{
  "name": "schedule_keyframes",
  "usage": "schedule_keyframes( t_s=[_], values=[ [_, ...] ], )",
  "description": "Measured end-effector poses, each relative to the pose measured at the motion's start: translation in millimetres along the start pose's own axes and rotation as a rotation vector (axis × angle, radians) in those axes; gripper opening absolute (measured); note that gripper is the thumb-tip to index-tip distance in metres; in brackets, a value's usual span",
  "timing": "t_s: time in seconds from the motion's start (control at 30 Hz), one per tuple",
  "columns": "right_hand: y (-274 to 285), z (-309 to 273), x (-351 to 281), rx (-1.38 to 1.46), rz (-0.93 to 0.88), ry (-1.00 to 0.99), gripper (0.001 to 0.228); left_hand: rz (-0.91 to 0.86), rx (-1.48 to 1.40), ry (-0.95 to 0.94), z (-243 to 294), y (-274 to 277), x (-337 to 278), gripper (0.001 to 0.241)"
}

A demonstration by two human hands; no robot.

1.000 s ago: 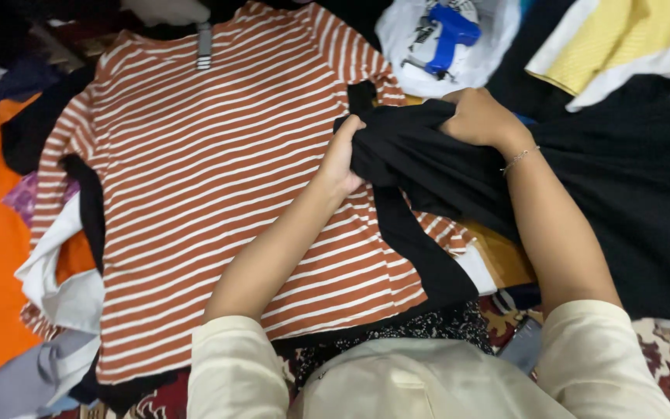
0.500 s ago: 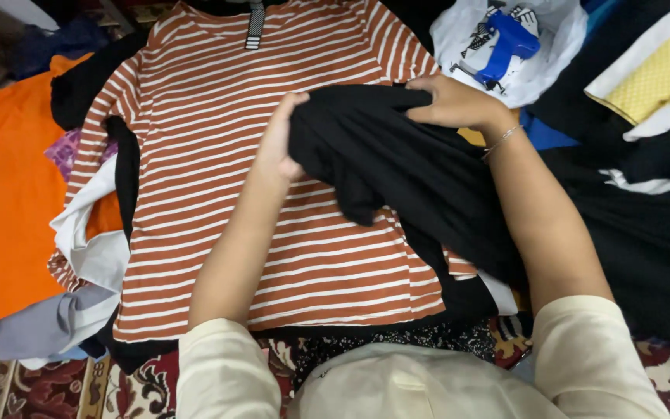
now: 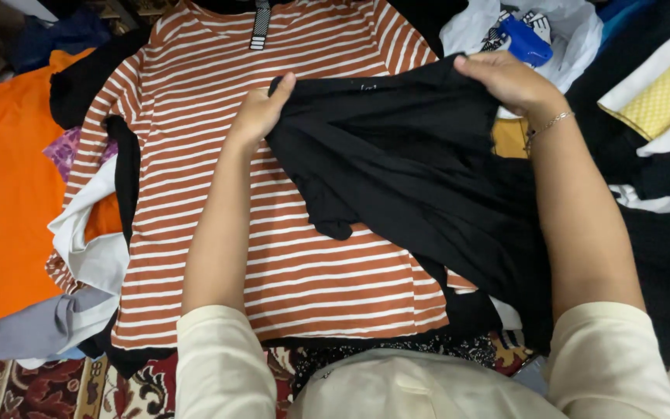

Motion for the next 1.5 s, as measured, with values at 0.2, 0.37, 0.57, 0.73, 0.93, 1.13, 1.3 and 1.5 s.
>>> schedule_keyframes(
  t_s=[0.2,0.37,0.57,0.73,0.93,1.13,1.3,1.5],
  values=[
    [25.4,-26.8,-7.1,-0.404,0.033,0.020,0.058,-0.093,-0.034,-0.095,-15.1,3.6,39.1,0.028],
    [36.8,-3.0,-0.8,-0.673,-0.058,-0.161,0.050,-0.322,0.401,-0.030,-31.0,0.3,41.1,0.031],
    [115.5,44.6,36.8,-0.944,-0.019,-0.118,0.033,0.009,-0.041,-0.248,-18.2,40.8,76.4,0.014],
    [155.9,49.5,49.4,-0.696,0.365,0.219,0.045,0.019,-0.721,-0.385,-8.0,48.8,97.7,0.018],
    [153.3,51.3,36.2,-0.715,0.584,0.134,0.043,-0.167,-0.575,-0.194,-24.2,20.6,113.1,0.050],
    [154.3,79.3,52.6,0.011,0.556,0.147,0.029,0.475,-0.268,-0.511,-52.1,37.9,167.0,0.030],
    [91.2,40.8,16.0,-0.469,0.117,0.083,0.068,0.493,0.271,-0.579,-71.1,-13.8,176.2,0.038],
    [115.9,50.4,-16.3,-0.471,0.181,0.030,0.008,0.537,0.378,-1.047,26.8,-39.9,5.1,0.014]
  ],
)
Point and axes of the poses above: each hand's wrist, its own x-axis towards the middle knuckle, its own y-axis out of the back of the hand, z = x × y, the point moved 8 cm from there along x, towards the middle knuckle, and after that the axes turned 5 degrees about y, right-handed, at the moved point
